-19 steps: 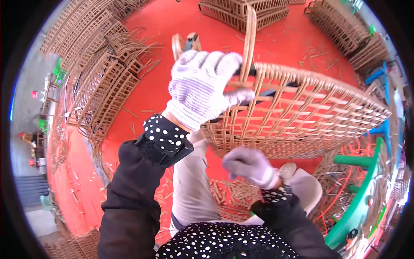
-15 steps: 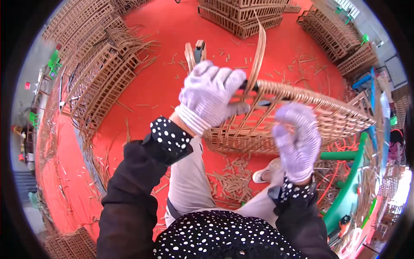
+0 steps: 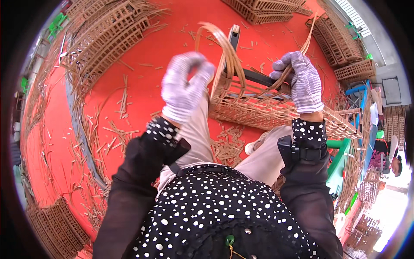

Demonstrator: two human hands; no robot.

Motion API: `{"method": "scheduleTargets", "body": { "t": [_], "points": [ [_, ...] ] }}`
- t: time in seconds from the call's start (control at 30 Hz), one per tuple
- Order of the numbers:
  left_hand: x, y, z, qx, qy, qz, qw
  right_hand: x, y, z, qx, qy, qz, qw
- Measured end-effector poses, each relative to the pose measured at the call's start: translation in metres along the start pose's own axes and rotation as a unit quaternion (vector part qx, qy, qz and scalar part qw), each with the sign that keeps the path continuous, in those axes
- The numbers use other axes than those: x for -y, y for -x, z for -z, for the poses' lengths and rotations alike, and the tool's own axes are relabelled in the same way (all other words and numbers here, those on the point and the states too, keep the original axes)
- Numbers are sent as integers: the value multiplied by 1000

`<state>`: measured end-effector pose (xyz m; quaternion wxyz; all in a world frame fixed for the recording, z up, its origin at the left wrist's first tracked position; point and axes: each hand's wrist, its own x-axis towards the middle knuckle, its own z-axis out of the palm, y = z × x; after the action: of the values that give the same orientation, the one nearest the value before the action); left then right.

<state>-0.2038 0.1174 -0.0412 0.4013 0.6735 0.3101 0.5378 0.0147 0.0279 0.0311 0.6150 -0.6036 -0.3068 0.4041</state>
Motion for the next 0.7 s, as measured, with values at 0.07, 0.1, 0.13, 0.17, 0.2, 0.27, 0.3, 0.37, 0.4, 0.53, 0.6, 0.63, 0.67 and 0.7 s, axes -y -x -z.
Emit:
{"method": "scheduleTargets", "body": {
  "t": [0.07, 0.1, 0.13, 0.17, 0.2, 0.27, 0.3, 0.37, 0.4, 0.53, 0.6, 0.63, 0.67, 0.7],
  "points": [
    [-4, 17, -5, 55, -100, -33, 993, -1, -3, 0, 0, -14, 7, 1000],
    [-10, 16, -13, 34, -162, -78, 983, 0, -5, 1, 4, -17, 13, 1000],
    [-14, 11, -21, 23, -133, -56, 989, 0, -5, 1, 10, -23, 7, 1000],
    [-16, 4, -26, 13, -101, -31, 994, 0, -5, 2, 16, -27, -1, 1000],
    [-17, -2, -24, 12, -104, -34, 994, -1, -6, 2, 30, -46, 2, 998],
    [-13, -10, -30, 37, -65, -82, 994, -8, -8, 3, 21, -35, 9, 999],
    [-13, -13, -26, 43, -28, -66, 997, -10, -11, 3, 14, -23, 16, 1000],
    [-11, -6, -5, 21, 14, 20, 999, -11, -9, 8, 19, -36, 21, 999],
    [-8, 2, 0, -27, 128, 110, 985, -9, -5, 9, 18, -41, 20, 999],
    [29, 11, 59, 110, 233, 308, 916, -8, 5, 1, 19, -59, 29, 998],
    [-11, -1, 52, 151, 195, 273, 930, -9, -1, 8, 25, -74, 29, 997],
    [-40, 6, 25, 58, 163, 239, 955, -13, -3, 14, 18, -75, 32, 996],
    [-58, 0, 16, 105, 95, 167, 976, -14, -3, 18, 33, -86, 57, 994],
    [-61, -4, 7, 91, 73, 150, 982, -15, -4, 18, 54, -97, 80, 991]
  ]
}}
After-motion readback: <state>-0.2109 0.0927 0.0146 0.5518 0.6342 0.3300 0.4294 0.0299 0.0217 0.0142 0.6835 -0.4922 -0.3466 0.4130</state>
